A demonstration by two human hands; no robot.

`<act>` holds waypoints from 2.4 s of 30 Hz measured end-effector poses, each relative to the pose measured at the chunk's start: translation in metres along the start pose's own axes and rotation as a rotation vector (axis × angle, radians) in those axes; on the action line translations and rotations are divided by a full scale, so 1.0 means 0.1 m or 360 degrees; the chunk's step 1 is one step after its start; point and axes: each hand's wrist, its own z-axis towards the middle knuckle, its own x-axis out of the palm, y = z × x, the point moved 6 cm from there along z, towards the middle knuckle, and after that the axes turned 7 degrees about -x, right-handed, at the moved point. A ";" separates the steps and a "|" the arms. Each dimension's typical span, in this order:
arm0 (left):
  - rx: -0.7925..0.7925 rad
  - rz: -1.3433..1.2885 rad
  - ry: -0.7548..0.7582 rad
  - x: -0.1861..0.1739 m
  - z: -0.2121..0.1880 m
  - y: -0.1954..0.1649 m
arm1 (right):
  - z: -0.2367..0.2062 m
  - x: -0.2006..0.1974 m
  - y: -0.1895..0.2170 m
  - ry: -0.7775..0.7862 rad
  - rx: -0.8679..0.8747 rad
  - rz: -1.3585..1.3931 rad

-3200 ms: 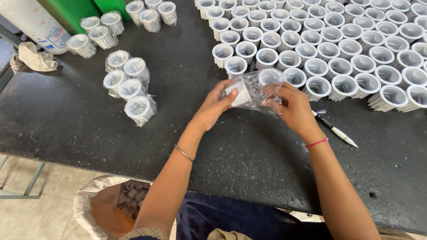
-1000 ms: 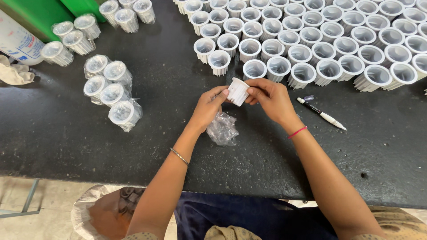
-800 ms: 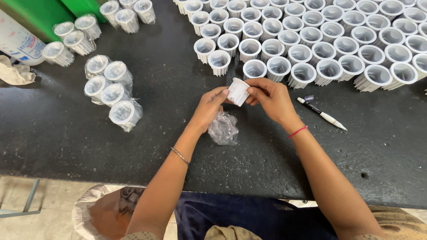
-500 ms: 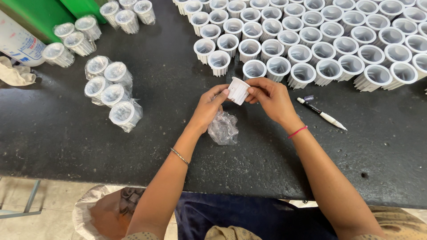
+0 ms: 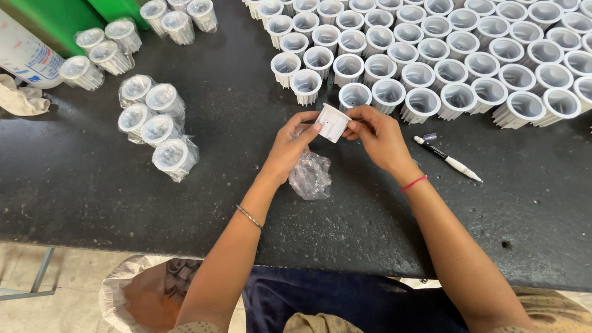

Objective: The person holds a white ribbed plastic cup in one hand and writes on it with a marker, then sets the marked cup aside and picks the next cup. Later the person places cups into clear plastic bags and sets the bagged cups with a group of already bagged cups on the table.

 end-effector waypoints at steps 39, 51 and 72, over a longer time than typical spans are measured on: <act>0.0187 -0.0193 -0.0020 0.03 -0.07 -0.08 | -0.07 0.13 -0.17 -0.0070 0.0358 0.1139; -0.0338 -0.0343 0.0245 0.16 -0.06 0.12 | -0.05 0.13 -0.04 0.0037 0.0204 0.1316; -0.0287 -0.0588 0.0240 0.04 0.06 0.30 | -0.05 0.15 0.05 0.0097 0.0159 0.0937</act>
